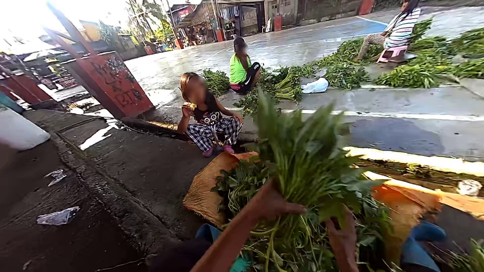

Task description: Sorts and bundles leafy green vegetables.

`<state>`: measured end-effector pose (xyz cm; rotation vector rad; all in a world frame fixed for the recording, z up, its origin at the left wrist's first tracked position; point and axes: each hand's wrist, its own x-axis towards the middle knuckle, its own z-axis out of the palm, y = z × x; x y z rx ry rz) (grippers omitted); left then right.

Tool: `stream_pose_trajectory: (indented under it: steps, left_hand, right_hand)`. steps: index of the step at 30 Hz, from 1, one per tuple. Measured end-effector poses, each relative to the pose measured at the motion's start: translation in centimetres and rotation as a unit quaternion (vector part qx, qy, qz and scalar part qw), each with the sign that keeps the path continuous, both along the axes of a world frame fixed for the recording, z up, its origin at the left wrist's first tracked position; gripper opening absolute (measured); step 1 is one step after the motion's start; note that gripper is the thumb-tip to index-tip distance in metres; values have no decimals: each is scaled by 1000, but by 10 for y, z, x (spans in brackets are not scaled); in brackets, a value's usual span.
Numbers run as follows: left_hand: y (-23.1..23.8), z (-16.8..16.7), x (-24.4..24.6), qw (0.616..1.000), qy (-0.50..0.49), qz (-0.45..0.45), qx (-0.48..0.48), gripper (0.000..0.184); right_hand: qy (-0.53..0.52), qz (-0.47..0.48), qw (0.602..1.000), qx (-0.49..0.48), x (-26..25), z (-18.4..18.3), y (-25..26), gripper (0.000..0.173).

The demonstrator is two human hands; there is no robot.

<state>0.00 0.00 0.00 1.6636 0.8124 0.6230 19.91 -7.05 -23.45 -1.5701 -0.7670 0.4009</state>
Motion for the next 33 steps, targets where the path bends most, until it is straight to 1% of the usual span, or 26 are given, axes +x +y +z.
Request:
stream_pose_trajectory:
  steps: [1,2,4,6,7,9,11,13,16,18,21,22,25,26,29,33]
  left_hand:
    - [7,-23,-10,993,-13,94,-64,64]
    - [11,-46,-19,977,-29,173,-119,68]
    - [14,-89,-38,934,-70,281,-210,60]
    - [14,-127,-54,888,-101,343,-288,45]
    - [13,-144,-59,874,-105,358,-310,41]
    - [14,-163,-61,868,-100,363,-324,45]
    - [12,-170,-52,878,-104,350,-310,52]
    - [9,-168,-38,887,-120,342,-288,53]
    - [4,-169,-23,897,-122,330,-267,59]
    - [1,-170,-21,902,-118,313,-275,61]
    - [4,-170,-21,895,-133,299,-302,42]
    - [4,-169,-21,894,-137,296,-308,42]
    - [4,-162,-22,897,-132,301,-295,56]
    - [3,-159,-21,898,-131,305,-289,58]
    - [4,-157,-20,898,-137,312,-279,62]
    - [10,-157,-27,891,-168,307,-289,59]
  right_hand:
    - [18,39,998,-41,8,-6,1,54]
    - [42,70,994,-68,12,-8,1,45]
    - [68,95,991,-68,9,0,-1,37]
    - [99,103,989,-31,-6,13,2,36]
    - [119,108,987,-12,-16,15,5,39]
    - [157,126,980,5,-34,20,11,45]
    - [182,150,972,12,-48,23,14,44]
    - [193,175,965,3,-62,29,14,40]
    - [184,186,965,-5,-77,30,15,39]
    - [161,176,971,2,-85,28,14,36]
    - [118,147,982,4,-95,30,12,31]
    - [104,136,985,6,-98,33,10,30]
    - [54,117,992,15,-106,37,8,25]
    - [33,117,992,18,-108,37,8,24]
    - [-4,138,990,21,-109,38,9,23]
    - [16,178,984,5,-110,44,5,23]
